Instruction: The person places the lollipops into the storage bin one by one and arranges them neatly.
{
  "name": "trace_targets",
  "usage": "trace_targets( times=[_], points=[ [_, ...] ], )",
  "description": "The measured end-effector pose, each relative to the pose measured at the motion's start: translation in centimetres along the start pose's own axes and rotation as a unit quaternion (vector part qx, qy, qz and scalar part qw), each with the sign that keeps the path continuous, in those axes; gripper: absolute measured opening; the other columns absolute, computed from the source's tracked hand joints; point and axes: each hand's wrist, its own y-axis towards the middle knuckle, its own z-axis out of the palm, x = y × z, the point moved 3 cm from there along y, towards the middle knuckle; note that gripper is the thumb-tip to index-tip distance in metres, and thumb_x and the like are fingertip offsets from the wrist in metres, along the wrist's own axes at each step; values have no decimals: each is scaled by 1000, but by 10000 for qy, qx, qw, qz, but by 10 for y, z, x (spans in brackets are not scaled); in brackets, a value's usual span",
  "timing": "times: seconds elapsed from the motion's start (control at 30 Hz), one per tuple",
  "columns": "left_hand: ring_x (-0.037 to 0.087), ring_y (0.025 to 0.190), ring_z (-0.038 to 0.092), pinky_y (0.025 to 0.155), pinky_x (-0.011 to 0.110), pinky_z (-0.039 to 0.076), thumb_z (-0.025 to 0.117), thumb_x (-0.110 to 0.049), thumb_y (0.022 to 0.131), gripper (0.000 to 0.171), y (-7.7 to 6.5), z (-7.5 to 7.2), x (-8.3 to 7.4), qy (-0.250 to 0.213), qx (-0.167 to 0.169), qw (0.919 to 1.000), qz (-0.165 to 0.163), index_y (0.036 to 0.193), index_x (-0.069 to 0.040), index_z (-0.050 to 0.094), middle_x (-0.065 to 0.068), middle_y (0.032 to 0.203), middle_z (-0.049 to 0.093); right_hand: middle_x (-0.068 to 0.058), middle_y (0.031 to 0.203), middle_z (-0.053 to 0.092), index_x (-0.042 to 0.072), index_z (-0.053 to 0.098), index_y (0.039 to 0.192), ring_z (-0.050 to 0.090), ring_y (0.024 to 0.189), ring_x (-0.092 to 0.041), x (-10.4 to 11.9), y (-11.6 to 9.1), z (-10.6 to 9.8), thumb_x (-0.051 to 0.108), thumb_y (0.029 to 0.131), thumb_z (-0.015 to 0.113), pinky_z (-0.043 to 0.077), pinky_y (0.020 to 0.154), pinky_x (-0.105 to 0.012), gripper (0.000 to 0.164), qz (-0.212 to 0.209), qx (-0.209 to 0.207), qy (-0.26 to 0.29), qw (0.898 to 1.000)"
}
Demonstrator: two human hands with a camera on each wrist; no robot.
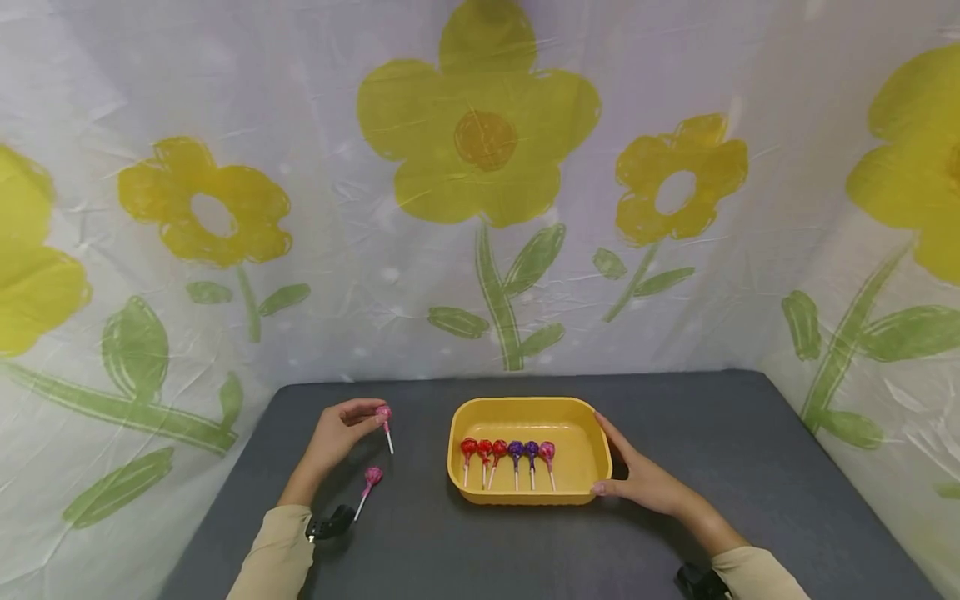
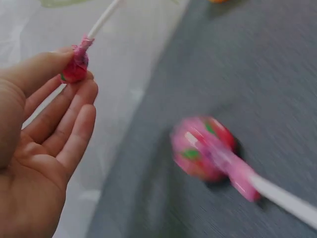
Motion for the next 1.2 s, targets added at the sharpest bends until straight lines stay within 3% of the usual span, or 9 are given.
trace_targets(
  times=[0.23, 0.37, 0.53, 0.83, 1.03, 1.2],
  points=[
    [-2, 95, 69, 84, 18, 54, 75, -33, 88, 42, 20, -4, -35, -307, -139, 9993, 170, 122, -9, 70, -2, 109, 76, -22, 166, 9, 23, 1, 161, 18, 150, -48, -1, 0, 0, 24, 86, 78, 25, 111, -71, 107, 8, 6, 16, 10000],
    [2, 96, 70, 88, 22, 54, 74, -36, 88, 46, 35, -3, -56, -320, 39, 9993, 198, 125, -9, 68, -7, 107, 75, -22, 166, 8, 23, 1, 161, 16, 150, -48, -2, 0, -1, 23, 86, 78, 24, 112, -72, 107, 1, -22, 66, 10000],
    [8, 101, 70, 94, 32, 55, 73, -40, 89, 45, 52, 2, -77, -232, 364, 9987, 287, 125, -14, 69, 1, 114, 75, -22, 166, 9, 24, 1, 161, 18, 150, -48, -5, 0, 0, 25, 86, 78, 26, 111, -71, 107, 11, 12, -40, 10000],
    [13, 104, 71, 102, 45, 52, 73, -41, 88, 48, 78, 23, -106, -135, 1396, 9896, 310, 127, -14, 68, 4, 118, 74, -22, 166, 10, 23, 2, 161, 17, 150, -48, -3, 0, 0, 25, 85, 79, 24, 111, -72, 108, -38, -29, -52, 10000],
    [22, 105, 71, 101, 47, 52, 72, -29, 91, 41, 90, 45, -121, -284, 2259, 9730, 383, 126, -8, 68, 8, 117, 74, -23, 165, 12, 20, 3, 161, 19, 149, -49, -1, 0, -1, 24, 84, 79, 23, 111, -72, 108, -42, -88, -74, 9999],
    [24, 100, 72, 97, 44, 55, 69, -18, 93, 34, 94, 64, -124, -581, 2726, 9596, 382, 123, -2, 68, 3, 108, 76, -23, 166, 11, 21, 3, 161, 19, 149, -49, 0, 0, -1, 27, 84, 80, 24, 111, -72, 109, -36, -78, -126, 9999]
  ],
)
